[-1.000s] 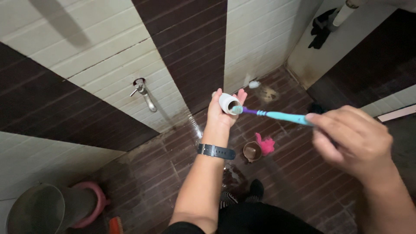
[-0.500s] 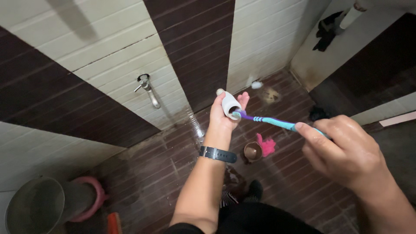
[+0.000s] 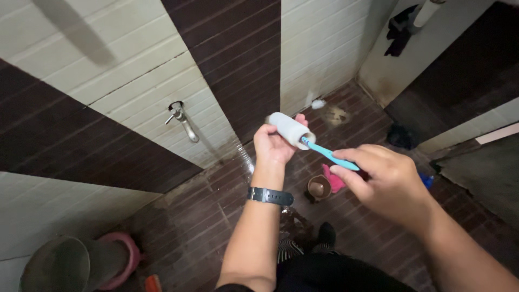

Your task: The person cleans a filter by hand and with a toothbrush under a faucet, turning the filter over and scrubbing various parts.

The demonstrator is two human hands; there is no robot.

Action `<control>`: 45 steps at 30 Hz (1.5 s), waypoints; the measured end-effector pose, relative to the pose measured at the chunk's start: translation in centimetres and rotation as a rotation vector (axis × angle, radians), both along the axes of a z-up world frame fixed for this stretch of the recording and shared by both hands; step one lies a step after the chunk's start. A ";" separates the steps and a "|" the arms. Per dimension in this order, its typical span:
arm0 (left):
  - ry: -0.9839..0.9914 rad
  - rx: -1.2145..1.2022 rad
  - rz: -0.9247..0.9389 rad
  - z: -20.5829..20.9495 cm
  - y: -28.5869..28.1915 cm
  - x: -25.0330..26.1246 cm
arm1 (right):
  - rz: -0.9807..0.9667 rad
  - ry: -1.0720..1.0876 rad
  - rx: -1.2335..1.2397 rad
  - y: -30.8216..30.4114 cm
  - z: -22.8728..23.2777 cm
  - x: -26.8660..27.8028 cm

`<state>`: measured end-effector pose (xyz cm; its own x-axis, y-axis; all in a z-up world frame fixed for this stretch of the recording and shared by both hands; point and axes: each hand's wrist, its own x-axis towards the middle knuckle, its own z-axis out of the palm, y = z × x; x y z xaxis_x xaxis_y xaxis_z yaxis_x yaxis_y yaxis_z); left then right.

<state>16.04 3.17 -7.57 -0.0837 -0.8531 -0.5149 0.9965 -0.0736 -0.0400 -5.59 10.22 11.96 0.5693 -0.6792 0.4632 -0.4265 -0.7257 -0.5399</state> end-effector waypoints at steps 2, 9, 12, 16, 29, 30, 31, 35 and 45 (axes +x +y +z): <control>-0.019 0.042 0.050 1.5 0.2 -0.5 | 0.007 -0.061 0.007 -0.2 -1.1 0.2; 0.053 -0.052 0.041 -0.4 -1.7 -1.0 | 0.125 -0.297 -0.280 0.0 -5.6 2.5; 0.141 -0.166 -0.019 -2.2 -2.2 -2.7 | 0.125 -0.246 -0.337 -0.6 -6.2 3.1; 0.165 -0.106 0.052 -2.1 -2.3 -1.7 | -0.070 -0.394 -0.202 1.6 -5.6 0.9; 0.187 -0.243 0.169 -0.5 -1.1 -4.9 | -0.175 -0.411 -0.193 -0.2 -9.8 4.0; 0.168 -0.220 0.164 -0.2 -1.4 -4.6 | -0.181 -0.431 -0.204 -0.7 -9.4 4.2; 0.208 -0.258 0.196 -0.3 -1.5 -4.3 | -0.182 -0.444 -0.201 -0.4 -9.3 4.1; 0.093 -0.343 0.236 -0.8 -1.4 -4.8 | -0.221 -0.587 0.017 1.3 -9.9 2.7; 0.140 -0.219 0.238 1.5 -1.0 -5.3 | -0.082 -0.772 0.111 0.5 -8.6 -0.8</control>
